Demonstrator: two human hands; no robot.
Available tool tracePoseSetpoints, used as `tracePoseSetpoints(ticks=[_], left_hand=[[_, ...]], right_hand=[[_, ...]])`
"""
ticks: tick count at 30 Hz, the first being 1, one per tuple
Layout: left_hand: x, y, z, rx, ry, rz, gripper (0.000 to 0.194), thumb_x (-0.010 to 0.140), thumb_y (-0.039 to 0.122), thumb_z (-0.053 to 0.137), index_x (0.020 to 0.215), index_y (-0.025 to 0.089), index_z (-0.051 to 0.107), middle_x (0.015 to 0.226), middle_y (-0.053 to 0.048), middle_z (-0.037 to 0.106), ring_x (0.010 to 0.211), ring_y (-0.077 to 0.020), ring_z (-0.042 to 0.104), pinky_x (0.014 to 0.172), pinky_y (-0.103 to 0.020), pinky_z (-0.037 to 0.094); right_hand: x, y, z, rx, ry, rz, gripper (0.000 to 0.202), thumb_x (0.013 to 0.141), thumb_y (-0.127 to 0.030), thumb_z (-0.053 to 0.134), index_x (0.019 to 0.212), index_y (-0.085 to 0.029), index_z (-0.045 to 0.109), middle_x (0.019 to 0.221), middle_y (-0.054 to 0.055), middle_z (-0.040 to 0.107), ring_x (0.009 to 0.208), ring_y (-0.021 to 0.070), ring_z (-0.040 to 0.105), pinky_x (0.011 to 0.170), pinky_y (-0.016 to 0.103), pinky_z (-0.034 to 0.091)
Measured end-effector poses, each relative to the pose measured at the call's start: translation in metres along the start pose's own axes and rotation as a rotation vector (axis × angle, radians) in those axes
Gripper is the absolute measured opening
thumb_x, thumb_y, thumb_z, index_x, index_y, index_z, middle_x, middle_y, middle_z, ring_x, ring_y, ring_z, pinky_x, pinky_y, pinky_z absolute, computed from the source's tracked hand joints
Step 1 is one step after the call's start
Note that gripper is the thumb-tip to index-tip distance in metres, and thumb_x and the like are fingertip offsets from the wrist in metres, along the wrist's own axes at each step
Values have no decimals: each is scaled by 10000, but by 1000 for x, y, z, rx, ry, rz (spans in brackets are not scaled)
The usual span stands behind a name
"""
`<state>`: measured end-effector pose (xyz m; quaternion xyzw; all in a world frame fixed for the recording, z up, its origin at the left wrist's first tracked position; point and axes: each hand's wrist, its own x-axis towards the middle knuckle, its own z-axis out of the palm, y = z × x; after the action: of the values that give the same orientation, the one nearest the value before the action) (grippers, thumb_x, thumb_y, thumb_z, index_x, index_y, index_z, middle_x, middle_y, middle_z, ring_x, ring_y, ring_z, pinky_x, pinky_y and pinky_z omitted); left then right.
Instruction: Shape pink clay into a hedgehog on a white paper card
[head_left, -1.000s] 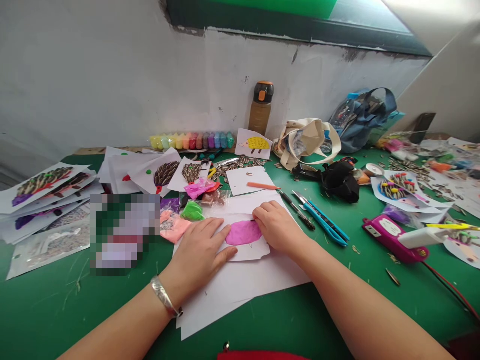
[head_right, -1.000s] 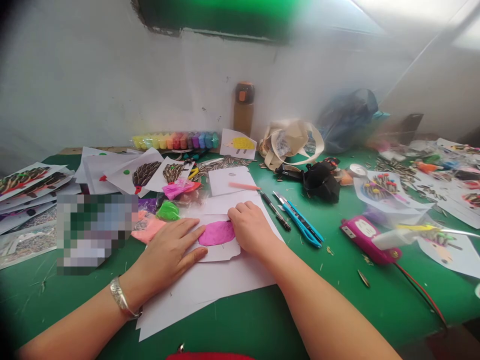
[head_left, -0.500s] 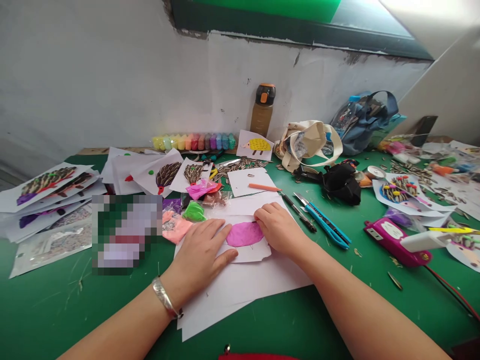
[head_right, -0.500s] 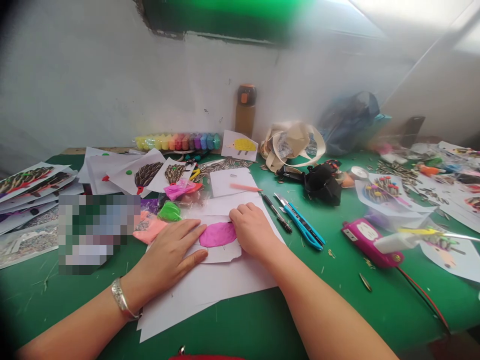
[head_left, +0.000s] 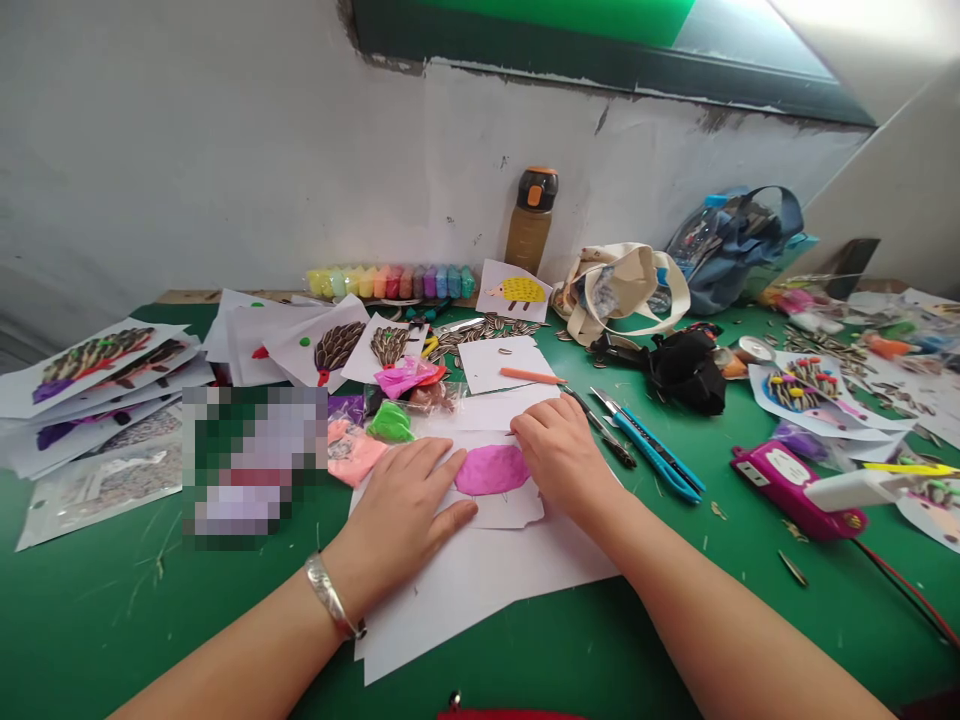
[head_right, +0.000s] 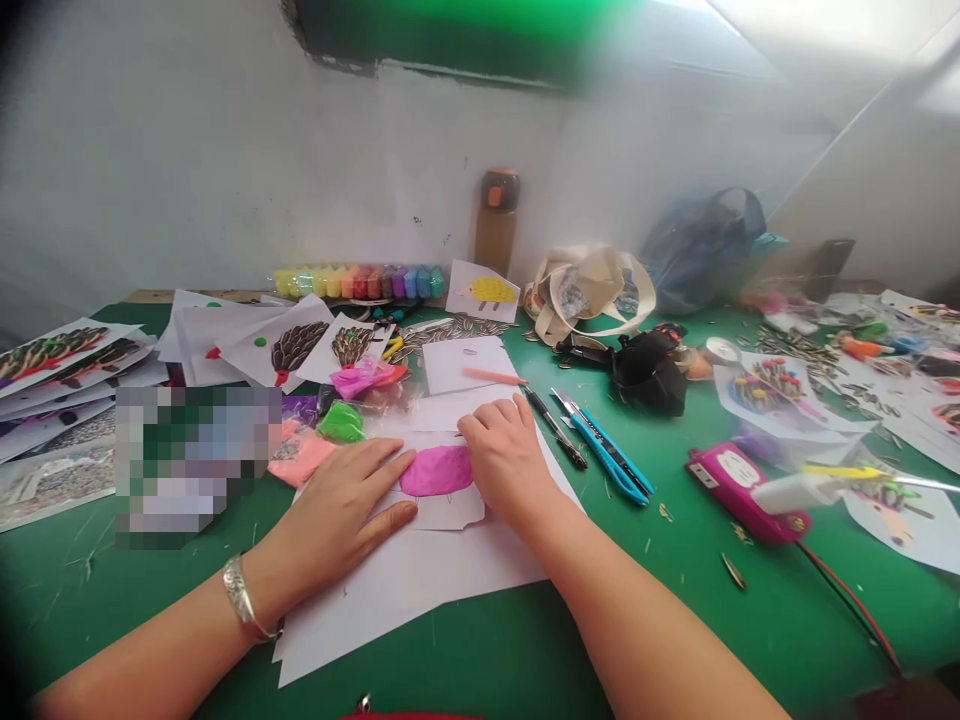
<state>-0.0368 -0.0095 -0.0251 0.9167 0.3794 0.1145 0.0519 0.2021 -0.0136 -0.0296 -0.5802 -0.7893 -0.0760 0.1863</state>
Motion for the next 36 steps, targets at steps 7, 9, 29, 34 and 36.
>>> tracePoseSetpoints(ticks=[7,9,29,34,36], left_hand=[[-1,0,1,4,6,-6,473,968,452,547,1345,168,584,1358,-144,582,1236,-336,531,1035,-535,446],[-1,0,1,6,5,-4,468,974,449,534,1344,168,584,1353,-145,584,1231,-334,533,1031,-537,449],[0,1,1,-4,11,-12,458,969,433,538,1337,164,587,1353,-151,580,1239,-340,531,1036,-540,441],[0,1,1,-2,14,-8,453,971,433,532,1336,169,584,1348,-147,583,1233,-335,533,1030,-529,445],[0,1,1,0,7,-8,462,975,439,524,1344,166,577,1353,-150,580,1235,-334,530,1032,-531,442]], right_hand=[[-1,-5,-15,127,40,64,208,976,-113,468,880,-189,635,872,65,669,837,213,546,772,330,372],[-1,-5,-15,180,-65,73,195,977,-124,471,907,-184,642,874,69,667,837,214,553,745,319,377],[0,-2,-7,54,-311,90,237,950,-78,488,878,-178,690,840,81,635,844,220,534,725,315,358],[-1,-2,-6,53,-319,79,244,959,-91,484,871,-172,697,830,81,636,858,226,540,725,314,355],[-1,-3,-6,65,-325,62,245,959,-91,485,871,-173,698,819,79,636,858,226,541,728,314,357]])
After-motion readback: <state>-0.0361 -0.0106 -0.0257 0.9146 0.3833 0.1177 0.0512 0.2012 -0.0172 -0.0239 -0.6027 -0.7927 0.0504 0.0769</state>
